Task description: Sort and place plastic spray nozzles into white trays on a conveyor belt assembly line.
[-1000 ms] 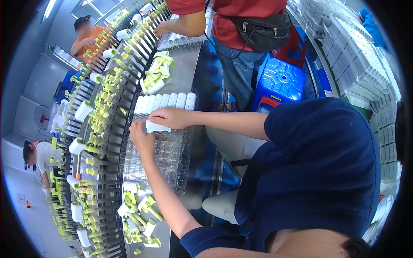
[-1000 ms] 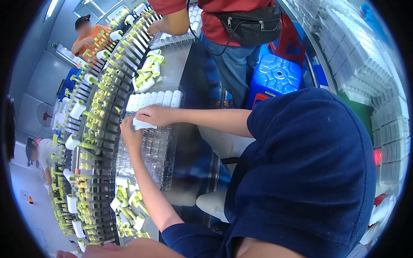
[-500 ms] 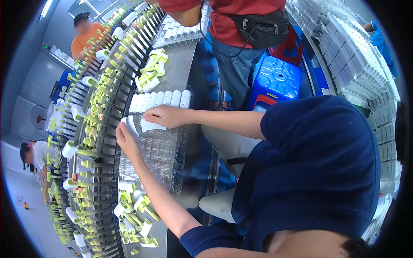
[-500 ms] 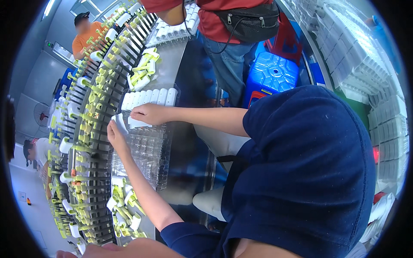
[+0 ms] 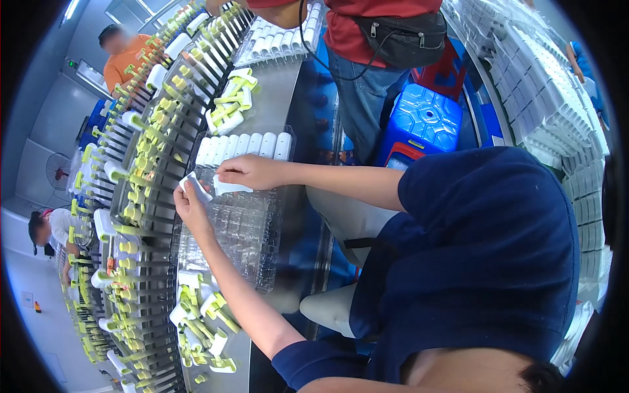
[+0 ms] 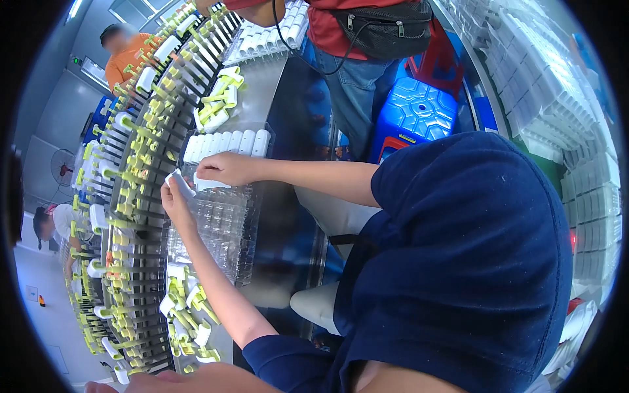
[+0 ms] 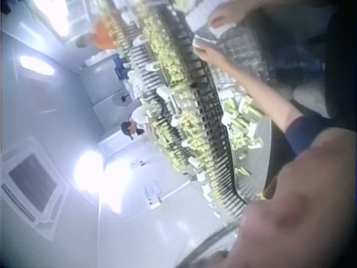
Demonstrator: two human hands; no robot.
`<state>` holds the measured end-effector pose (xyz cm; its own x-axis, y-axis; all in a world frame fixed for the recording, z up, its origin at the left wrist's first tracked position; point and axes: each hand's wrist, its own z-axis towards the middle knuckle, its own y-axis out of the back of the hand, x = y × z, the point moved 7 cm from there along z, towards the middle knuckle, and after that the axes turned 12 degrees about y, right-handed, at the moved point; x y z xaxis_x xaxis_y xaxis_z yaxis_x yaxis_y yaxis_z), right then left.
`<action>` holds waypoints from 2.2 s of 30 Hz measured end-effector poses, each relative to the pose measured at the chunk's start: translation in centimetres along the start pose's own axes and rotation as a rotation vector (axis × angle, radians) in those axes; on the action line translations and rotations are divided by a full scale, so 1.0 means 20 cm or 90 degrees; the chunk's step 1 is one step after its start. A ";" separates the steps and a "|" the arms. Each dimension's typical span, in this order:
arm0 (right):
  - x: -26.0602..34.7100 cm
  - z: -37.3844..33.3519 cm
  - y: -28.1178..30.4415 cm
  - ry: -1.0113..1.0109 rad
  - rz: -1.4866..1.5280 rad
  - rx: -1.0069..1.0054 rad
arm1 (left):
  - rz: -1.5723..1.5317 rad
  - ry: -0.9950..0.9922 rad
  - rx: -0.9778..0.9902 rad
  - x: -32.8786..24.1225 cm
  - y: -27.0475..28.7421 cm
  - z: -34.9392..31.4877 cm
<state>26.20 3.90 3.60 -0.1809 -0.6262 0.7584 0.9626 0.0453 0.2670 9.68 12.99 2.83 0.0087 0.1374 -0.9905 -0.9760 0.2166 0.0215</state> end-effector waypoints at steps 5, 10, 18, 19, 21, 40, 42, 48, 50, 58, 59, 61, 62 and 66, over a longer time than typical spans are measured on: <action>0.02 -0.01 -0.01 0.058 -0.006 -0.027 | -0.025 -0.003 0.016 -0.01 -0.01 0.00; 0.01 -0.01 -0.01 0.051 -0.004 -0.024 | -0.007 0.018 0.002 0.00 -0.01 -0.01; 0.03 -0.01 -0.01 0.046 -0.026 -0.015 | 0.007 0.008 0.018 0.00 -0.01 -0.01; 0.03 -0.01 0.00 0.049 -0.026 -0.015 | 0.010 0.009 0.020 -0.01 -0.01 -0.01; 0.02 -0.01 0.01 0.052 -0.025 -0.017 | 0.017 0.011 0.018 -0.01 -0.02 0.00; 0.01 -0.01 -0.01 0.035 -0.038 -0.009 | 0.031 0.010 0.012 0.01 -0.01 0.00; 0.01 -0.01 -0.01 0.035 -0.038 -0.011 | 0.027 0.008 0.012 0.01 0.00 0.00; 0.02 -0.01 0.01 0.040 -0.048 -0.019 | 0.026 0.008 0.014 -0.01 -0.04 0.00; 0.01 -0.01 -0.01 0.035 -0.039 -0.013 | 0.030 0.008 0.007 0.00 -0.01 -0.01; 0.01 -0.01 -0.01 0.032 -0.040 -0.012 | 0.043 0.017 0.002 -0.02 -0.02 -0.02; 0.01 -0.01 -0.01 0.034 -0.038 -0.012 | 0.044 0.017 0.003 -0.02 -0.02 -0.02; 0.02 -0.01 0.00 0.034 -0.044 -0.014 | 0.040 0.011 0.010 -0.01 -0.02 -0.01; 0.02 -0.01 0.00 0.034 -0.051 -0.016 | 0.040 0.011 0.010 -0.01 -0.02 -0.01; 0.02 -0.01 -0.01 0.030 -0.031 -0.015 | 0.058 0.011 -0.003 -0.01 -0.02 -0.02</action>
<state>26.06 3.36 3.77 -0.2187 -0.6634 0.7155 0.9574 -0.0041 0.2888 9.90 12.56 3.06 -0.0834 0.1397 -0.9867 -0.9736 0.1999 0.1107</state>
